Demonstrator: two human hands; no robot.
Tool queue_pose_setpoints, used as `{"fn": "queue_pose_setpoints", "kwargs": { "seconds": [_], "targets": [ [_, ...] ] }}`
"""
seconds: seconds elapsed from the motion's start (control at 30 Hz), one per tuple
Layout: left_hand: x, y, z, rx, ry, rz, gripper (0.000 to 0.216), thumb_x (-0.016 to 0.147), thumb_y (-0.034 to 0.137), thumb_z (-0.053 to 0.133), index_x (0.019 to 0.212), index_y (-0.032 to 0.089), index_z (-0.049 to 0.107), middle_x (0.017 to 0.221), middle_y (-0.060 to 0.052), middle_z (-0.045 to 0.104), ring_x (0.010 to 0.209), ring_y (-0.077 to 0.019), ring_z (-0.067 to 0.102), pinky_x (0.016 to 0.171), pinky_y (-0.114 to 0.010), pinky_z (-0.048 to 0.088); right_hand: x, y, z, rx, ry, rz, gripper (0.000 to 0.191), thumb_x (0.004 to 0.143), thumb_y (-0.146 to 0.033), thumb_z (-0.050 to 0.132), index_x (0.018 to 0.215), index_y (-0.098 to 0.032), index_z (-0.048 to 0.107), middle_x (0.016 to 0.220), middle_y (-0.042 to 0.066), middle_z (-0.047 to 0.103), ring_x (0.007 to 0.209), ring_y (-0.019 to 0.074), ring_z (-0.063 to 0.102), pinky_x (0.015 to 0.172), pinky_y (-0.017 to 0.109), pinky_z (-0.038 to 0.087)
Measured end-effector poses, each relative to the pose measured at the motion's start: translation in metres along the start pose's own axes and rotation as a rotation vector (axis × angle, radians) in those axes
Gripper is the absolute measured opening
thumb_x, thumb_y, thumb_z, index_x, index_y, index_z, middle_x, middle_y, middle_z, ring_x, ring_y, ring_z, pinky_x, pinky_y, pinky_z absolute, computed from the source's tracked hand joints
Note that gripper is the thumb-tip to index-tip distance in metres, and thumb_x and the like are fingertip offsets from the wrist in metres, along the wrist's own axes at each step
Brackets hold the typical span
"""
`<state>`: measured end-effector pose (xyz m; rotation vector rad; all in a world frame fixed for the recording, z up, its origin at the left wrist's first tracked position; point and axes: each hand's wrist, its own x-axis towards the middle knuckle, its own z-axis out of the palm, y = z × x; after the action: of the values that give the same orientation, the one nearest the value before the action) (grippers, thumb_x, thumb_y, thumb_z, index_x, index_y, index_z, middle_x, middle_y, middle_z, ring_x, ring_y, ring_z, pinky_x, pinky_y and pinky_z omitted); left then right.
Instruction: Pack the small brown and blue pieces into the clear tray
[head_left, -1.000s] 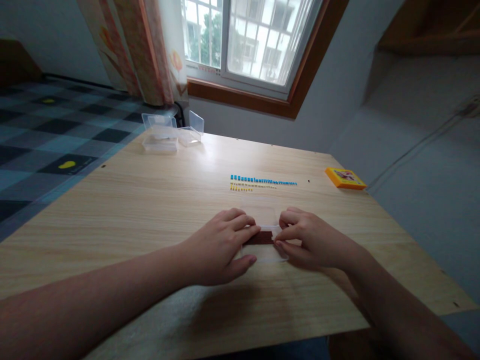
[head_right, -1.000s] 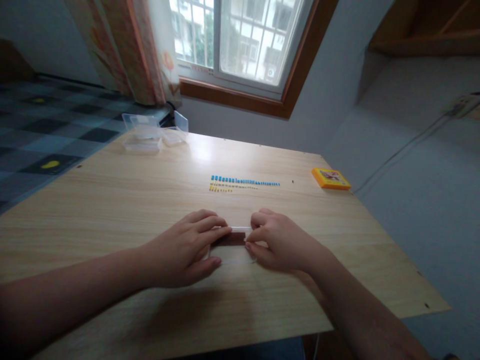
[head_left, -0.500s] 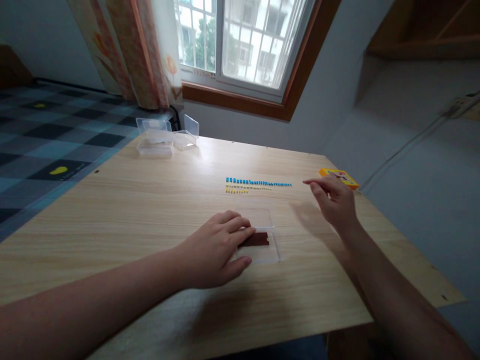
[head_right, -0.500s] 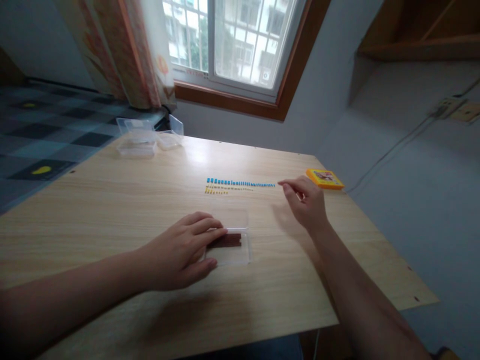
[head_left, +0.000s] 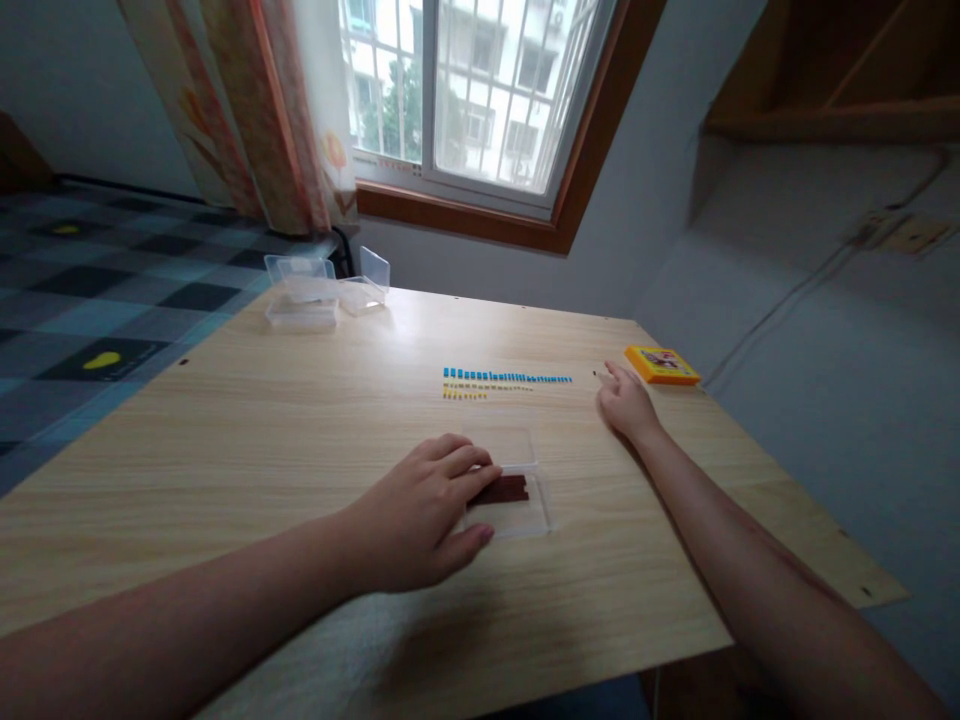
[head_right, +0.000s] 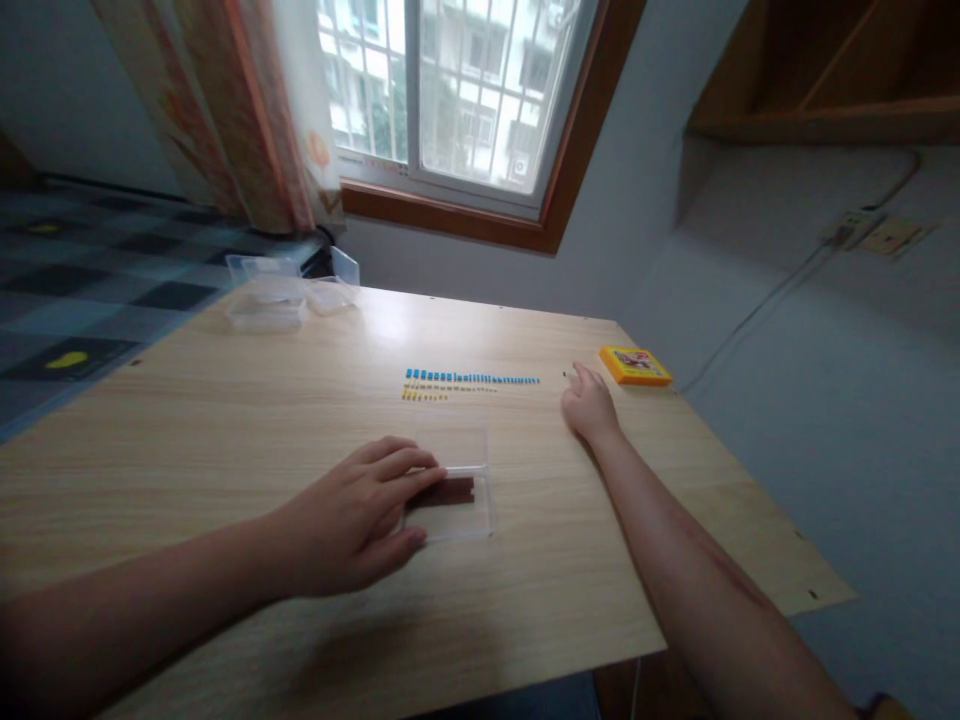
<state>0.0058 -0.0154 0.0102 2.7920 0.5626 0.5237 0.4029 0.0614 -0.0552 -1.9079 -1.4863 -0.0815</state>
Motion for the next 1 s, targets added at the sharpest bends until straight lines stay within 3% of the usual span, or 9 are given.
{"fn": "queue_pose_setpoints", "kwargs": {
  "seconds": [0.17,0.3,0.6,0.73,0.87,1.0],
  "targets": [
    [-0.001,0.000,0.000,0.004,0.010,0.011,0.041,0.092,0.033,0.063,0.128,0.014,0.066,0.125,-0.014,0.068,0.118,-0.0342,0.060,0.105,-0.053,0.049,0.008,0.002,0.007,-0.058,-0.062,-0.011,0.045,0.090,-0.016,0.057,0.133,-0.009,0.068,0.137,0.020,0.066,0.134,0.0324,0.057,0.120,0.048,0.042],
    [-0.001,0.000,-0.001,0.012,0.007,0.018,0.040,0.093,0.033,0.061,0.128,0.014,0.065,0.126,-0.015,0.068,0.118,-0.0348,0.060,0.105,-0.054,0.049,0.016,0.001,0.007,-0.096,-0.094,-0.017,0.032,0.100,-0.034,0.065,0.127,-0.017,0.066,0.133,0.012,0.066,0.119,0.0266,0.064,0.103,0.050,0.054],
    [-0.001,-0.002,0.001,0.012,0.026,0.021,0.041,0.092,0.034,0.063,0.128,0.015,0.065,0.126,-0.015,0.068,0.119,-0.0349,0.060,0.104,-0.054,0.050,0.019,-0.006,-0.001,-0.120,-0.129,0.028,0.030,0.101,-0.038,0.065,0.123,-0.017,0.066,0.125,0.009,0.067,0.107,0.0227,0.068,0.093,0.044,0.059],
    [-0.001,0.000,0.000,0.015,0.015,0.015,0.041,0.092,0.034,0.062,0.128,0.014,0.065,0.126,-0.015,0.068,0.118,-0.0345,0.060,0.105,-0.054,0.050,0.014,-0.012,-0.004,-0.053,-0.115,0.005,0.024,0.099,-0.037,0.066,0.107,-0.015,0.072,0.110,0.009,0.073,0.100,0.0222,0.069,0.092,0.042,0.057],
    [-0.001,0.000,0.000,-0.003,0.035,0.018,0.040,0.091,0.034,0.063,0.126,0.016,0.066,0.123,-0.013,0.068,0.116,-0.0324,0.060,0.105,-0.052,0.049,0.006,-0.027,-0.024,0.093,-0.109,-0.098,0.032,0.096,-0.040,0.061,0.090,-0.013,0.077,0.096,0.014,0.076,0.087,0.0232,0.069,0.081,0.036,0.056],
    [-0.001,-0.001,0.002,-0.002,0.040,0.024,0.042,0.091,0.035,0.064,0.128,0.016,0.065,0.124,-0.013,0.068,0.116,-0.0329,0.060,0.105,-0.052,0.049,-0.015,-0.064,-0.068,0.249,-0.225,-0.298,0.029,0.090,-0.046,0.069,0.089,-0.019,0.079,0.090,0.009,0.075,0.081,0.0203,0.066,0.071,0.032,0.053]
  ]
}}
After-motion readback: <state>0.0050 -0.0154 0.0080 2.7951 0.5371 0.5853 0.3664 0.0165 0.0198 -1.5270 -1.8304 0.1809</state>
